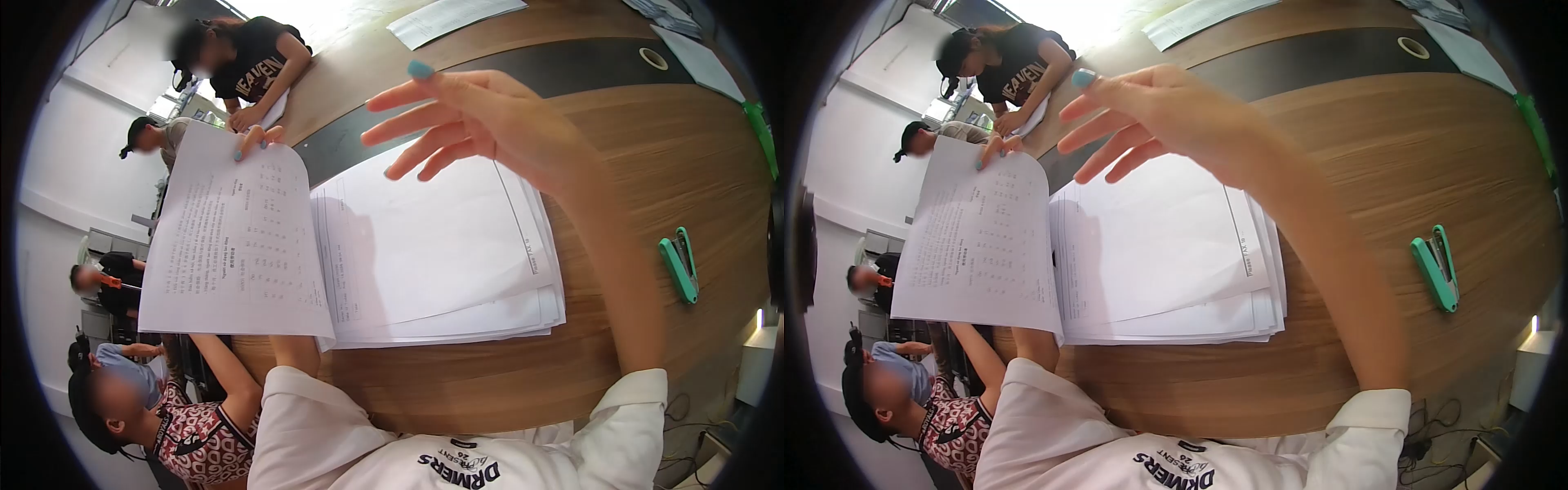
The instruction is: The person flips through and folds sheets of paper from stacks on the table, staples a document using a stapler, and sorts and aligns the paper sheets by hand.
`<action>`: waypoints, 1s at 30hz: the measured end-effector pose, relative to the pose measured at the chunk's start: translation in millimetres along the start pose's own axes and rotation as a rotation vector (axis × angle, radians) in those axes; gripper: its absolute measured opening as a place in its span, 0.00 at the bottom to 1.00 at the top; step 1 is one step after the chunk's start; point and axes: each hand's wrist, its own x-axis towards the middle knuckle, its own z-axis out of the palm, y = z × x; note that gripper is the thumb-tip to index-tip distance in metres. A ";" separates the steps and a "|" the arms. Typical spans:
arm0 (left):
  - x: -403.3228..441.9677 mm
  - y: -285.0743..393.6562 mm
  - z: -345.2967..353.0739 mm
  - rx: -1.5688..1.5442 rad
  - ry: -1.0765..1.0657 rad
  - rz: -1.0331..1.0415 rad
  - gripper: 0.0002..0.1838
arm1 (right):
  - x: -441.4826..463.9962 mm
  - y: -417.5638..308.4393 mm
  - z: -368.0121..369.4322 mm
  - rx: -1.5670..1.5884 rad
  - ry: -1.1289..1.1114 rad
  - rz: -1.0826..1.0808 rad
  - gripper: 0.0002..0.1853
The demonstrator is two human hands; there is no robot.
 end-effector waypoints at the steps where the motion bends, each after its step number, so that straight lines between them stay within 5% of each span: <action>1: -1.0 2.8 -6.2 0.005 0.019 -0.001 0.13 | -0.4 -0.1 -1.3 -0.003 0.025 -0.015 0.26; 11: -14.4 11.5 -17.5 0.014 0.103 0.004 0.12 | -0.9 3.5 -7.6 -0.102 0.037 0.018 0.22; 14: -20.6 16.1 -26.3 0.017 0.137 0.012 0.11 | -2.9 11.1 -6.7 -0.331 -0.011 0.095 0.18; 16: -25.7 19.4 -28.4 0.015 0.152 0.014 0.11 | -10.8 17.4 2.1 -0.905 -0.164 0.065 0.16; 20: -36.4 20.4 -32.0 0.008 0.183 -0.006 0.11 | -22.3 59.4 18.8 -1.186 -0.359 -0.073 0.20; 30: -44.6 9.7 -41.9 -0.024 0.224 -0.046 0.10 | -22.7 53.2 11.3 -1.225 -0.434 0.010 0.19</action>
